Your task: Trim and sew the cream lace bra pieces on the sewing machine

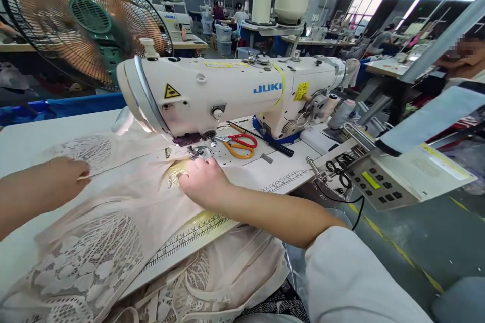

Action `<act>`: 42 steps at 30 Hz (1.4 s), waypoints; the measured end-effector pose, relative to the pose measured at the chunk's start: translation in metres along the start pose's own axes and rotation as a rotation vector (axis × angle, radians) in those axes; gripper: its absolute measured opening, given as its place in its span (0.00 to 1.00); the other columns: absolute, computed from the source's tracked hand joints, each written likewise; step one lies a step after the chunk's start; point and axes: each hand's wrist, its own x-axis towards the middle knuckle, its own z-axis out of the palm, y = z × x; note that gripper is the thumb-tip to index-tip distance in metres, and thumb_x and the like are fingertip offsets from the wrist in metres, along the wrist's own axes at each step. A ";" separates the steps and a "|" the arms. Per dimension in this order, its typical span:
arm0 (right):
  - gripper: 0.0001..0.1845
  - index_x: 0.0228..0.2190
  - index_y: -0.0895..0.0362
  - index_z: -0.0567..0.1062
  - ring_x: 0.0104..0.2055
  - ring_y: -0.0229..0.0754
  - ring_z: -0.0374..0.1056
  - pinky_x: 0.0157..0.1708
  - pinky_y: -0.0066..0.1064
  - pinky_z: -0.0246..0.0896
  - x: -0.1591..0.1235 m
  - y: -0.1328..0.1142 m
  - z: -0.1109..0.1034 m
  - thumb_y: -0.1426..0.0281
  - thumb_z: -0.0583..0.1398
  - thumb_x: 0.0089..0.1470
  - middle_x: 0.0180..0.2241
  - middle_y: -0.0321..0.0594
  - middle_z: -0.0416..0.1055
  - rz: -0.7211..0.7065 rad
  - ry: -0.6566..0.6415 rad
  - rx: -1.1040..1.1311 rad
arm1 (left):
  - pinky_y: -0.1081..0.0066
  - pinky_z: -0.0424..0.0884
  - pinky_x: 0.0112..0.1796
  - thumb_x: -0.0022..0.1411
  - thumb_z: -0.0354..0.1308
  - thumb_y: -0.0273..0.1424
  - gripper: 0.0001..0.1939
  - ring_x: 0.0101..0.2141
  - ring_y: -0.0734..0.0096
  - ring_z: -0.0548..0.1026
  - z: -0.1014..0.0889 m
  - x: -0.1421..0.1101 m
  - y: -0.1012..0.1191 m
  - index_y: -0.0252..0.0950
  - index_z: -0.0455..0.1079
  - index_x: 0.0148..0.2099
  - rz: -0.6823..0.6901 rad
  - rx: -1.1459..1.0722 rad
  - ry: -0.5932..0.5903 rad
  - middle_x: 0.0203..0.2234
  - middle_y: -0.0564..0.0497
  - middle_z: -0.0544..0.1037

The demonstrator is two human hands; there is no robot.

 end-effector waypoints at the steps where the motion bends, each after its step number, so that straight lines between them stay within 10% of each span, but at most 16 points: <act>1: 0.12 0.32 0.59 0.72 0.38 0.47 0.66 0.32 0.34 0.56 0.002 -0.004 0.005 0.81 0.50 0.55 0.32 0.48 0.70 0.046 0.045 -0.002 | 0.62 0.69 0.28 0.54 0.45 0.31 0.13 0.24 0.60 0.72 0.002 0.010 0.015 0.35 0.68 0.24 -0.016 -0.010 -0.046 0.23 0.45 0.76; 4: 0.12 0.33 0.61 0.72 0.34 0.46 0.66 0.28 0.33 0.57 -0.004 -0.015 0.016 0.80 0.50 0.55 0.31 0.49 0.70 0.132 0.009 0.022 | 0.67 0.72 0.34 0.55 0.45 0.29 0.17 0.37 0.62 0.77 0.013 0.036 0.066 0.35 0.71 0.43 0.046 -0.115 -0.092 0.40 0.45 0.78; 8: 0.13 0.41 0.64 0.72 0.39 0.49 0.68 0.32 0.36 0.64 -0.021 -0.030 0.031 0.73 0.52 0.57 0.36 0.53 0.71 0.080 0.065 0.035 | 0.71 0.71 0.31 0.58 0.44 0.31 0.15 0.36 0.66 0.77 0.037 0.058 0.104 0.36 0.71 0.39 0.055 -0.202 -0.089 0.38 0.46 0.79; 12: 0.22 0.52 0.66 0.66 0.55 0.56 0.60 0.49 0.47 0.60 -0.024 -0.033 0.043 0.66 0.51 0.60 0.53 0.58 0.65 -0.131 0.205 0.043 | 0.70 0.63 0.23 0.64 0.30 0.38 0.28 0.27 0.67 0.76 0.047 0.072 0.098 0.33 0.70 0.31 -0.019 -0.152 -0.060 0.26 0.49 0.77; 17: 0.27 0.53 0.62 0.66 0.61 0.56 0.53 0.56 0.48 0.55 -0.009 -0.017 0.036 0.56 0.53 0.60 0.58 0.54 0.60 -0.250 0.074 0.120 | 0.67 0.65 0.24 0.64 0.28 0.34 0.28 0.32 0.60 0.77 0.032 0.077 0.089 0.29 0.71 0.37 -0.027 -0.077 -0.065 0.33 0.46 0.77; 24: 0.21 0.45 0.59 0.73 0.55 0.54 0.58 0.56 0.49 0.54 -0.002 -0.009 0.035 0.56 0.55 0.59 0.48 0.49 0.69 -0.315 0.026 0.190 | 0.64 0.70 0.51 0.63 0.41 0.42 0.25 0.52 0.58 0.71 0.046 0.023 0.089 0.37 0.74 0.49 0.425 -0.291 -0.148 0.52 0.44 0.74; 30: 0.24 0.50 0.62 0.69 0.55 0.50 0.58 0.58 0.47 0.53 -0.013 -0.013 0.033 0.58 0.56 0.59 0.47 0.46 0.71 -0.413 0.001 0.255 | 0.65 0.66 0.55 0.66 0.40 0.45 0.27 0.54 0.59 0.70 0.065 0.000 0.077 0.37 0.69 0.56 0.499 -0.306 -0.012 0.55 0.45 0.71; 42: 0.33 0.52 0.67 0.66 0.62 0.52 0.54 0.61 0.42 0.50 -0.016 0.012 0.044 0.53 0.56 0.57 0.58 0.58 0.61 -0.265 0.083 0.308 | 0.56 0.66 0.54 0.65 0.38 0.49 0.31 0.54 0.54 0.69 0.057 0.026 0.081 0.36 0.69 0.55 0.446 -0.356 -0.142 0.54 0.41 0.72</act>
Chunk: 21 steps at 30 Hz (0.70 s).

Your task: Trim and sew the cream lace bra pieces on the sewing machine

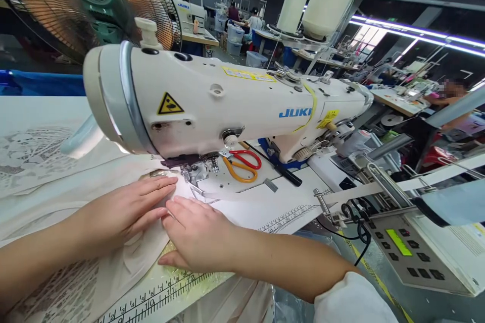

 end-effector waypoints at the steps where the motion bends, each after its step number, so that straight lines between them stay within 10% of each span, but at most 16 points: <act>1: 0.33 0.52 0.68 0.67 0.62 0.52 0.54 0.61 0.42 0.50 0.001 0.000 0.000 0.53 0.56 0.57 0.58 0.58 0.61 0.003 -0.001 -0.004 | 0.55 0.67 0.54 0.65 0.38 0.49 0.31 0.54 0.53 0.69 -0.002 0.002 0.000 0.36 0.70 0.55 -0.006 -0.003 -0.008 0.54 0.41 0.71; 21: 0.35 0.50 0.68 0.68 0.61 0.52 0.55 0.62 0.41 0.49 0.019 0.005 0.004 0.50 0.56 0.55 0.57 0.55 0.63 0.029 0.039 -0.130 | 0.57 0.67 0.53 0.64 0.36 0.49 0.32 0.55 0.55 0.69 -0.011 0.019 -0.016 0.35 0.70 0.54 -0.004 0.030 -0.077 0.55 0.42 0.71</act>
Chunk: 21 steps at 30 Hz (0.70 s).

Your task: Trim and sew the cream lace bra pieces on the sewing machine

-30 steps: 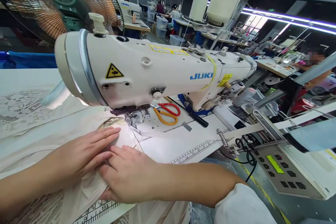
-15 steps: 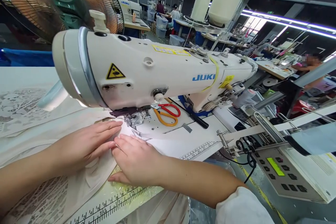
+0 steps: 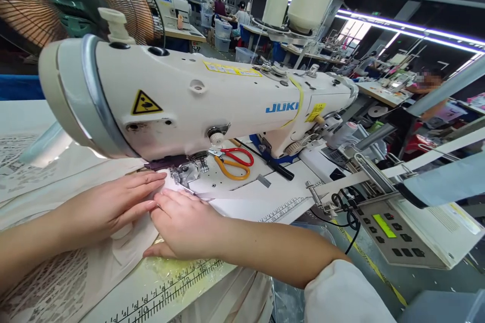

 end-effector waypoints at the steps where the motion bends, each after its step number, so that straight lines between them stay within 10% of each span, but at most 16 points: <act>1: 0.34 0.50 0.68 0.68 0.61 0.52 0.55 0.62 0.40 0.49 0.001 0.001 0.000 0.50 0.56 0.55 0.57 0.54 0.63 0.001 0.019 -0.005 | 0.57 0.68 0.52 0.64 0.38 0.49 0.31 0.53 0.55 0.70 -0.003 0.002 -0.002 0.35 0.71 0.53 0.030 0.002 0.016 0.54 0.42 0.72; 7: 0.21 0.43 0.65 0.72 0.49 0.50 0.65 0.47 0.39 0.63 -0.009 0.006 -0.012 0.59 0.57 0.57 0.49 0.52 0.70 0.012 0.108 -0.026 | 0.63 0.72 0.42 0.65 0.41 0.32 0.20 0.39 0.64 0.76 -0.006 -0.008 0.025 0.37 0.76 0.36 0.236 0.131 0.171 0.38 0.47 0.80; 12: 0.17 0.37 0.61 0.74 0.34 0.44 0.67 0.31 0.36 0.63 -0.019 0.014 -0.017 0.59 0.58 0.57 0.48 0.45 0.72 0.086 0.039 -0.111 | 0.54 0.65 0.50 0.65 0.42 0.28 0.19 0.45 0.59 0.74 0.027 -0.033 0.052 0.35 0.73 0.48 0.206 0.326 0.354 0.45 0.45 0.78; 21: 0.25 0.47 0.62 0.72 0.35 0.40 0.71 0.22 0.31 0.60 -0.014 0.009 -0.014 0.54 0.54 0.59 0.57 0.48 0.64 0.100 -0.100 -0.080 | 0.48 0.45 0.62 0.66 0.40 0.21 0.23 0.55 0.63 0.67 0.034 -0.034 0.009 0.44 0.67 0.56 0.293 0.278 0.289 0.53 0.54 0.73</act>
